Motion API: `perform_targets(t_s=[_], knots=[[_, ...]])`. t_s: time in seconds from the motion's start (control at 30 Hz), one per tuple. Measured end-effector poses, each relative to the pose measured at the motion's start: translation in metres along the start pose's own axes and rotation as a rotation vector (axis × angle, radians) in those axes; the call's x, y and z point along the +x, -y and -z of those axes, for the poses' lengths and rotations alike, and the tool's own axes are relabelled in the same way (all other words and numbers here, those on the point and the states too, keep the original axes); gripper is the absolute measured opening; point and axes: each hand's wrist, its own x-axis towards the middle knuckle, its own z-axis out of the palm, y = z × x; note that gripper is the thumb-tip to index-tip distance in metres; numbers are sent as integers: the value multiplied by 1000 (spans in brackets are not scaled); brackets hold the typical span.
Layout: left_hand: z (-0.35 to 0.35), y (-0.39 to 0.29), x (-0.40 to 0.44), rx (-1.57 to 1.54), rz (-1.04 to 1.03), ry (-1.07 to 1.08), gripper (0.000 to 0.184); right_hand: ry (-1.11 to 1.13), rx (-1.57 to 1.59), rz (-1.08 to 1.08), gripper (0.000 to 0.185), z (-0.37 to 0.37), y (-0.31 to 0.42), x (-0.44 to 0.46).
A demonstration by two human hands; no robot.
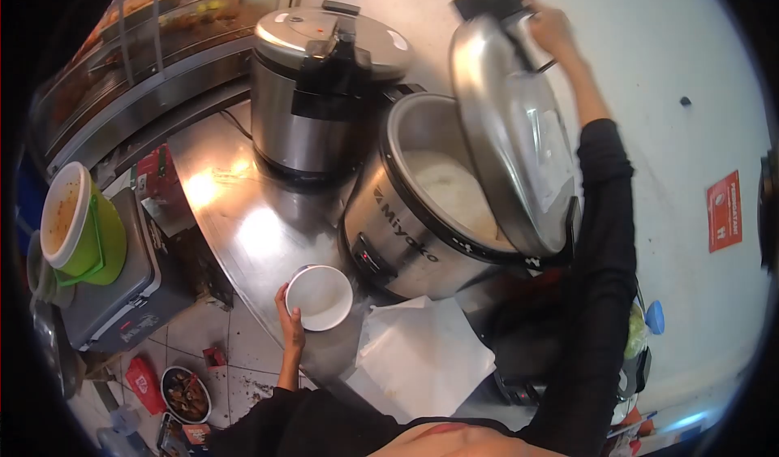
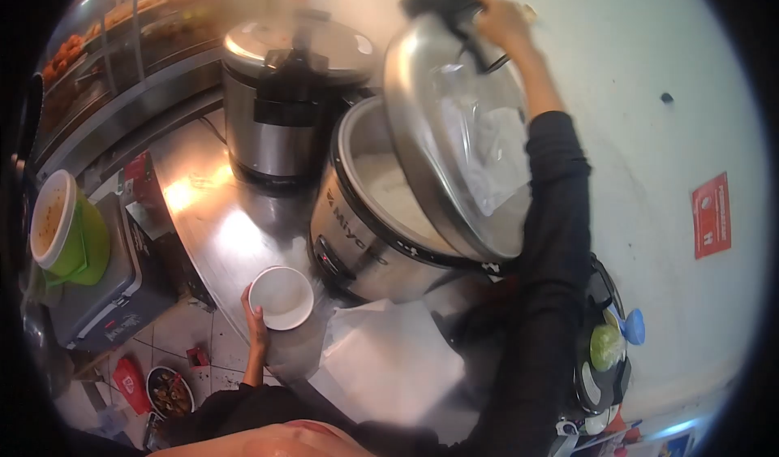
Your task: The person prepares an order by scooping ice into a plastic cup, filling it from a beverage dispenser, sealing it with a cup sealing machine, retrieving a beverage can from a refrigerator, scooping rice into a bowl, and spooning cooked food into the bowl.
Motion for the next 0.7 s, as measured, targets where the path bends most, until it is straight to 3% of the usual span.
perform_targets(t_s=[0.07,0.13,0.2,0.27,0.33,0.4,0.47,0.53,0.57,0.63,0.67,0.7], knots=[[0,11,-1,-13,-12,0,66,-152,30,-1,49,47,-50,-2],[0,13,-2,-15,-26,3,67,-356,-113,-15,25,106,-54,-31],[-1,8,-2,-34,-28,-16,66,-455,-145,-94,45,144,-85,-54],[-1,8,-1,-29,-32,1,65,-573,-179,-148,45,178,-102,-86],[-3,8,-1,-33,-38,11,64,-562,-98,-274,42,208,-113,-119],[-5,8,-2,-46,-41,0,64,-607,-195,-171,45,225,-133,-145],[-5,7,-5,-28,-45,1,64,-570,-111,-237,50,234,-147,-162],[-7,5,-3,-17,-63,-5,64,-592,-118,-81,55,234,-170,-165],[-7,5,-3,-18,-55,-13,65,-635,-134,-308,56,226,-112,-165],[-7,7,-4,-19,-53,-22,65,-630,-215,-180,59,214,-120,-149],[-7,9,-3,-30,-50,-23,64,-512,-116,-384,52,209,-101,-139],[-7,11,-4,-40,-44,-24,63,-415,58,-384,59,199,-101,-131]])
